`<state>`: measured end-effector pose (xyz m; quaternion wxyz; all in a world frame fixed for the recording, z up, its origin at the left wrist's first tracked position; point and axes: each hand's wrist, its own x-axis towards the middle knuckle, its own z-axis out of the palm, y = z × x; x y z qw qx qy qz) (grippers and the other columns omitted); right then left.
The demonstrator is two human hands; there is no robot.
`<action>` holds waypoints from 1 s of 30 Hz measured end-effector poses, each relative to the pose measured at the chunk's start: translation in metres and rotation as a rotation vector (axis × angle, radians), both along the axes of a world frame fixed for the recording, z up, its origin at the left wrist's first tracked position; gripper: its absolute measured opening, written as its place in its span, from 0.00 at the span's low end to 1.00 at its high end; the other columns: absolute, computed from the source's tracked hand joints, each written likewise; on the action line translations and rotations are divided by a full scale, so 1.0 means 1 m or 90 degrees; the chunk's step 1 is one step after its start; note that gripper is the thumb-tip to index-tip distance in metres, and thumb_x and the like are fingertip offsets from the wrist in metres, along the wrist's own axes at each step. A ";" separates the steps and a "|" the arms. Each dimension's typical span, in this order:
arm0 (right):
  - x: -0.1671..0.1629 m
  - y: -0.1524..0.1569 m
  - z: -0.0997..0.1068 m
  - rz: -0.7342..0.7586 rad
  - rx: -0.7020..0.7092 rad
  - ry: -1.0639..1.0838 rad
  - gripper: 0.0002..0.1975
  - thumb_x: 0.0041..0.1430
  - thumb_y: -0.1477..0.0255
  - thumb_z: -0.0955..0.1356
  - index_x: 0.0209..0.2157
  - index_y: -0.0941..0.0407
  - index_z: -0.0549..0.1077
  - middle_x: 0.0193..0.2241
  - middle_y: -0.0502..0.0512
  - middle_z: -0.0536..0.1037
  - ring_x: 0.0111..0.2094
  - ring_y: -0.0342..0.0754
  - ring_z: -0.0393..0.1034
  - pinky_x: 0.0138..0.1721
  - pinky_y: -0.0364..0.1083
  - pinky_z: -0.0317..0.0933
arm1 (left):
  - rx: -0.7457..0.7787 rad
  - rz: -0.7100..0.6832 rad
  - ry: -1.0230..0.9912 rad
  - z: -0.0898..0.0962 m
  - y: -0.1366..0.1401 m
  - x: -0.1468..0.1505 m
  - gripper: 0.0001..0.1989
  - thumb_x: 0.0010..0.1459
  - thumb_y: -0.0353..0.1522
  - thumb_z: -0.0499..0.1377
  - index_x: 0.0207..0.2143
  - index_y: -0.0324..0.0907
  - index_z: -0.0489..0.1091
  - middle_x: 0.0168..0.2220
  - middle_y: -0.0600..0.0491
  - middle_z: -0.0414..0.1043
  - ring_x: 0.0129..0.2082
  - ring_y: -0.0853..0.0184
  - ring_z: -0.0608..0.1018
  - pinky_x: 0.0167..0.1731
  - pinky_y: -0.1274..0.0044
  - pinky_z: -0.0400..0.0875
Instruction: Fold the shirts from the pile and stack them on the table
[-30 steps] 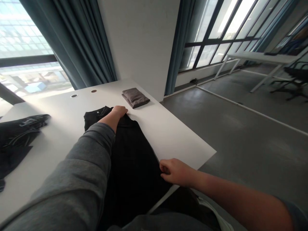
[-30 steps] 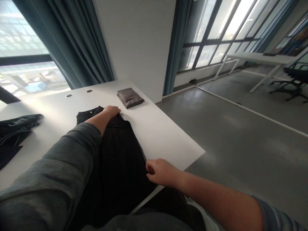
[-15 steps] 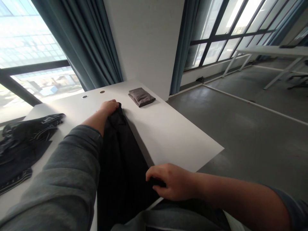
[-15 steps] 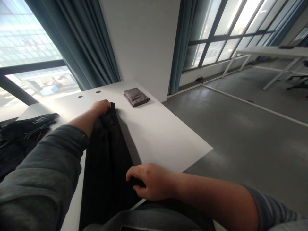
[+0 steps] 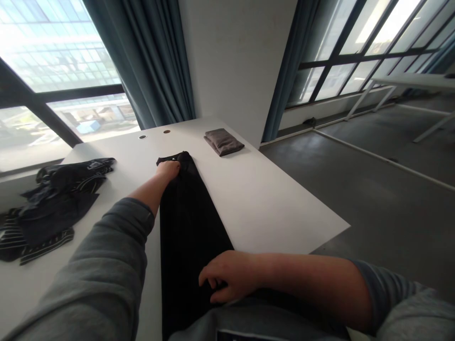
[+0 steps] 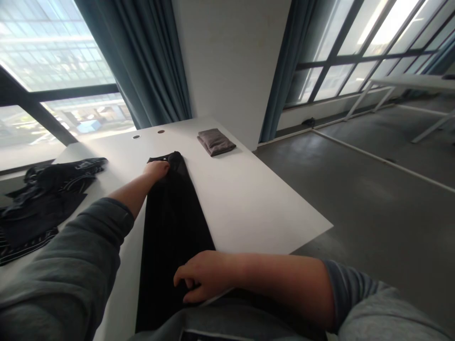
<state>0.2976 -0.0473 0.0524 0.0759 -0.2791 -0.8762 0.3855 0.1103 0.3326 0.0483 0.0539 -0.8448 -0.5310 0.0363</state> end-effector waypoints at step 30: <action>-0.018 0.377 -0.025 -0.313 0.429 -0.285 0.24 0.68 0.77 0.62 0.60 0.47 0.76 0.57 0.63 0.73 0.56 0.60 0.68 0.56 0.55 0.65 | -0.002 -0.017 -0.480 -0.067 -0.145 -0.043 0.15 0.67 0.32 0.55 0.55 0.44 0.67 0.55 0.45 0.77 0.58 0.56 0.78 0.59 0.61 0.72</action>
